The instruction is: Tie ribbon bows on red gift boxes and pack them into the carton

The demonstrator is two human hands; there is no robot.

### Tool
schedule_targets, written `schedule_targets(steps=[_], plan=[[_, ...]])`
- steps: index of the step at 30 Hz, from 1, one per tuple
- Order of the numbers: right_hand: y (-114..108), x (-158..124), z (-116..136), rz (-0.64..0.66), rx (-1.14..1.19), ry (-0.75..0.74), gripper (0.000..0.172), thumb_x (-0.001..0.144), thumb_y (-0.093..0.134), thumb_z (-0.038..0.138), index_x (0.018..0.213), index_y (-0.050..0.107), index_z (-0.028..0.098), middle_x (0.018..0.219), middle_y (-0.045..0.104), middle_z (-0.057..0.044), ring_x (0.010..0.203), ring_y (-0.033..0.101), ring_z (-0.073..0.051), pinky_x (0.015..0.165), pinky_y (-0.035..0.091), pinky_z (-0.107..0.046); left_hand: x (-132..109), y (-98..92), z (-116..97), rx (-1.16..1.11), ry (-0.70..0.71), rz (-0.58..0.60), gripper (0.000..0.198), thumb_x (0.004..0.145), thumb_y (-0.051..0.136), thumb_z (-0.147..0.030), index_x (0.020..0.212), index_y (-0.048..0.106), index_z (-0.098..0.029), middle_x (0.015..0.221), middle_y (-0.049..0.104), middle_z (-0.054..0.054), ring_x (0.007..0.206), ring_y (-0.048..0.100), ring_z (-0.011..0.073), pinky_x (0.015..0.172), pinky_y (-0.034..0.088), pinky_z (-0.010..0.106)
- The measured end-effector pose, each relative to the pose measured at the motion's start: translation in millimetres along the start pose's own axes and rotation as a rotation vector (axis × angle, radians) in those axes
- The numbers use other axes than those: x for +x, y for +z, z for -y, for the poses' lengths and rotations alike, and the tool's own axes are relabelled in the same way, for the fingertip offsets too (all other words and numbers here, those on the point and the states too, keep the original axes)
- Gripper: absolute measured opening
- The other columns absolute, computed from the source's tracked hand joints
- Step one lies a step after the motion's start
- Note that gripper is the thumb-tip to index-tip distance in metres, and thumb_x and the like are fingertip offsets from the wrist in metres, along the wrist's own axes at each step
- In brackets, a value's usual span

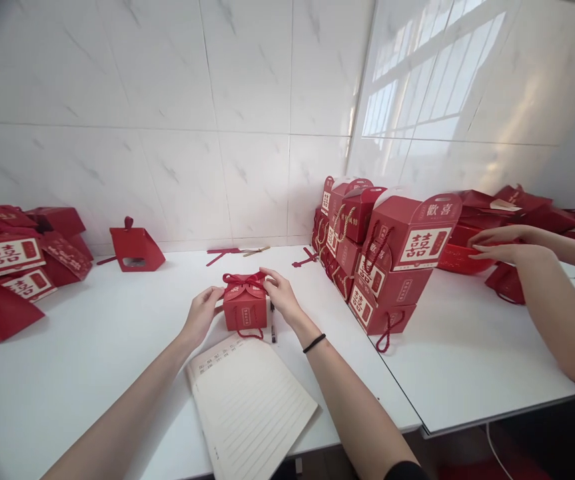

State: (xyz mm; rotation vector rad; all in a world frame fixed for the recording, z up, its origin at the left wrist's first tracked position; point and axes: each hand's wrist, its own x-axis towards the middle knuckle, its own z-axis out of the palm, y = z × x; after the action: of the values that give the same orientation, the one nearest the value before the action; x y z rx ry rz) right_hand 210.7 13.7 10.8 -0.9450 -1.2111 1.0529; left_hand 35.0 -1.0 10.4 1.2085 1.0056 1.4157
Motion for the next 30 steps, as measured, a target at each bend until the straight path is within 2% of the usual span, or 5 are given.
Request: schedule_targets(steps=[11,15,20,25,30], plan=[[0.0,0.3,-9.4,-0.224,0.118,-0.084,0.022,0.070,0.066,0.034,0.082,0.071,0.017,0.094,0.069,-0.006,0.096,0.061,-0.022,0.096,0.042,-0.039,0.6,-2.0,4.4,0.048,-0.013,0.032,0.025,0.067,0.060,-0.040,0.058,0.052,-0.017,0.067,0.056,0.000,0.071,0.053,0.0141,0.067,0.047,0.026],[-19.4,6.4,-4.9,-0.422,0.263,-0.099,0.013,0.070,0.067,0.027,0.074,0.067,0.014,0.083,0.069,-0.006,0.084,0.063,-0.018,0.087,0.050,-0.035,12.7,-21.3,-2.8,-0.108,0.007,-0.219,0.018,0.063,0.061,-0.033,0.062,0.052,-0.018,0.077,0.060,0.003,0.084,0.057,0.0188,0.070,0.049,0.030],[-56.8,15.0,2.7,-0.718,0.456,-0.115,0.009,0.076,0.059,0.017,0.067,0.056,0.017,0.077,0.066,-0.003,0.077,0.063,-0.012,0.073,0.055,-0.023,29.4,-67.0,-19.7,-0.277,0.022,-0.561,0.010,0.072,0.038,-0.026,0.063,0.034,-0.021,0.085,0.059,0.003,0.085,0.057,0.0141,0.073,0.047,0.029],[-62.8,15.6,12.5,-0.692,0.545,-0.058,0.010,0.078,0.052,0.011,0.070,0.054,0.016,0.072,0.063,-0.001,0.067,0.062,-0.008,0.058,0.053,-0.014,30.5,-77.5,-20.1,-0.496,-0.054,-0.550,0.013,0.071,0.040,-0.023,0.062,0.030,-0.022,0.066,0.053,-0.001,0.067,0.056,0.0118,0.070,0.047,0.028],[-63.7,9.3,26.5,-0.542,0.501,0.045,0.013,0.084,0.048,0.024,0.075,0.053,0.018,0.061,0.057,0.003,0.039,0.045,-0.004,0.031,0.034,-0.011,29.3,-71.5,-17.2,-0.330,-0.012,-0.619,0.018,0.075,0.036,-0.029,0.060,0.030,-0.022,0.054,0.034,-0.006,0.048,0.041,0.0103,0.066,0.046,0.030]])
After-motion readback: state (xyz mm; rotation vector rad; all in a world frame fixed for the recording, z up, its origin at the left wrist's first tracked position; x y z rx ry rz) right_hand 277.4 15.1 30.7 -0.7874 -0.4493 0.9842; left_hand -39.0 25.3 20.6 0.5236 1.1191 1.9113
